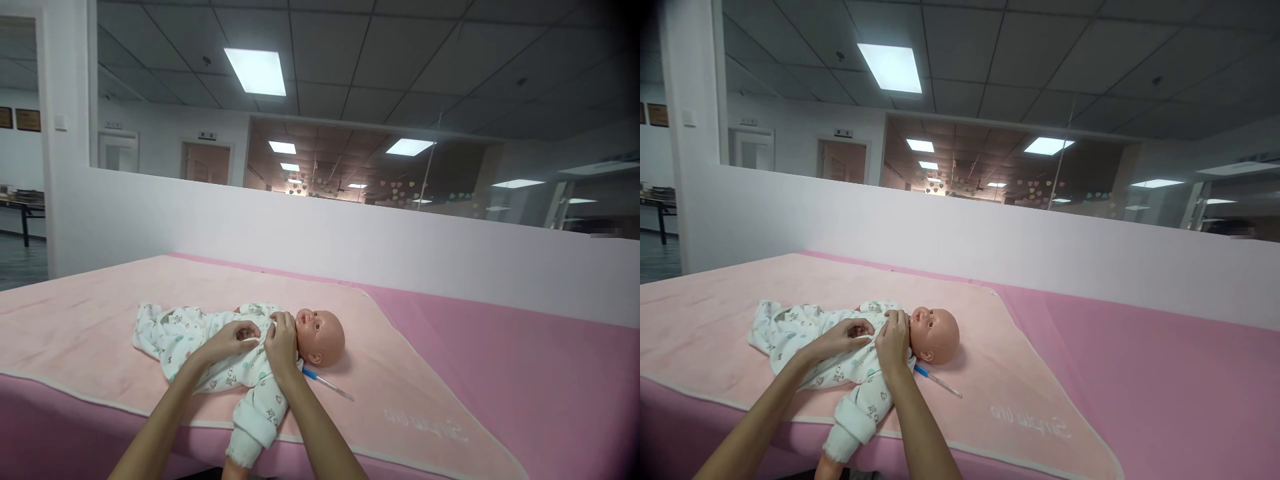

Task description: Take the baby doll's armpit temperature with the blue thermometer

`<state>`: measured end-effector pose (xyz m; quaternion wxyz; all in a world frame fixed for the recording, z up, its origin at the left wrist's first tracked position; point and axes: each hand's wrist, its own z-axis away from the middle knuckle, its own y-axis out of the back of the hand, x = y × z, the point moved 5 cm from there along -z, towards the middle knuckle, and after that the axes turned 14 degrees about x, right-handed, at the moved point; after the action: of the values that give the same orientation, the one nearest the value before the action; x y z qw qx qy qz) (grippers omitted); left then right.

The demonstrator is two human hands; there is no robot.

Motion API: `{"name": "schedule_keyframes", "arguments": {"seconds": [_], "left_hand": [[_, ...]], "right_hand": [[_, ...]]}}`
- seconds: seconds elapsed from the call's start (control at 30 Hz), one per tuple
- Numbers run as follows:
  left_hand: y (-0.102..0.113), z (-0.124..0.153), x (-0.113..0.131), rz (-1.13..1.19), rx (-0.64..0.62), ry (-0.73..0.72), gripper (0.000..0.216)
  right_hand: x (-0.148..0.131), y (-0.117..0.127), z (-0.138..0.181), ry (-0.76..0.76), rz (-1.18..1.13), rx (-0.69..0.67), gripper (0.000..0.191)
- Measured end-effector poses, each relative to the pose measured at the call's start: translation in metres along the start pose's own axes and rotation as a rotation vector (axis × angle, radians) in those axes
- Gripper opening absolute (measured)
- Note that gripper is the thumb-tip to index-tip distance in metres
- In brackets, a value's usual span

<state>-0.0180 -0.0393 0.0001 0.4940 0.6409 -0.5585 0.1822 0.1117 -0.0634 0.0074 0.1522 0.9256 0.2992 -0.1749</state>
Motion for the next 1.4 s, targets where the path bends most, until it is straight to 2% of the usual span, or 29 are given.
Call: {"name": "schedule_keyframes", "arguments": {"seconds": [0.2, 0.3, 0.4, 0.53, 0.7, 0.87, 1.1, 1.4], "left_hand": [[0.005, 0.009, 0.010, -0.024, -0.026, -0.016, 0.023], [0.015, 0.008, 0.014, -0.023, -0.117, -0.010, 0.030], [0.033, 0.006, 0.010, -0.103, -0.194, -0.020, 0.033], [0.050, 0.011, -0.003, -0.150, -0.165, 0.018, 0.033], [0.050, 0.021, -0.012, 0.012, -0.085, 0.037, 0.036], [0.051, 0.019, -0.020, 0.169, -0.017, 0.111, 0.031], [0.050, 0.018, -0.031, 0.211, 0.085, 0.129, 0.030], [0.050, 0.020, -0.029, 0.188, 0.104, 0.145, 0.033]], "right_hand": [[-0.002, 0.002, -0.001, 0.054, -0.001, -0.010, 0.025], [-0.011, 0.003, 0.000, 0.156, 0.003, -0.033, 0.019], [-0.028, 0.000, 0.004, 0.328, -0.046, -0.136, 0.014], [-0.050, -0.012, 0.010, 0.477, -0.107, -0.293, 0.011], [-0.056, -0.025, 0.011, 0.490, -0.072, -0.377, 0.011], [-0.057, -0.021, 0.012, 0.488, -0.077, -0.398, 0.011], [-0.058, -0.015, 0.013, 0.490, -0.100, -0.371, 0.011], [-0.052, -0.021, 0.014, 0.476, -0.055, -0.343, 0.007]]}}
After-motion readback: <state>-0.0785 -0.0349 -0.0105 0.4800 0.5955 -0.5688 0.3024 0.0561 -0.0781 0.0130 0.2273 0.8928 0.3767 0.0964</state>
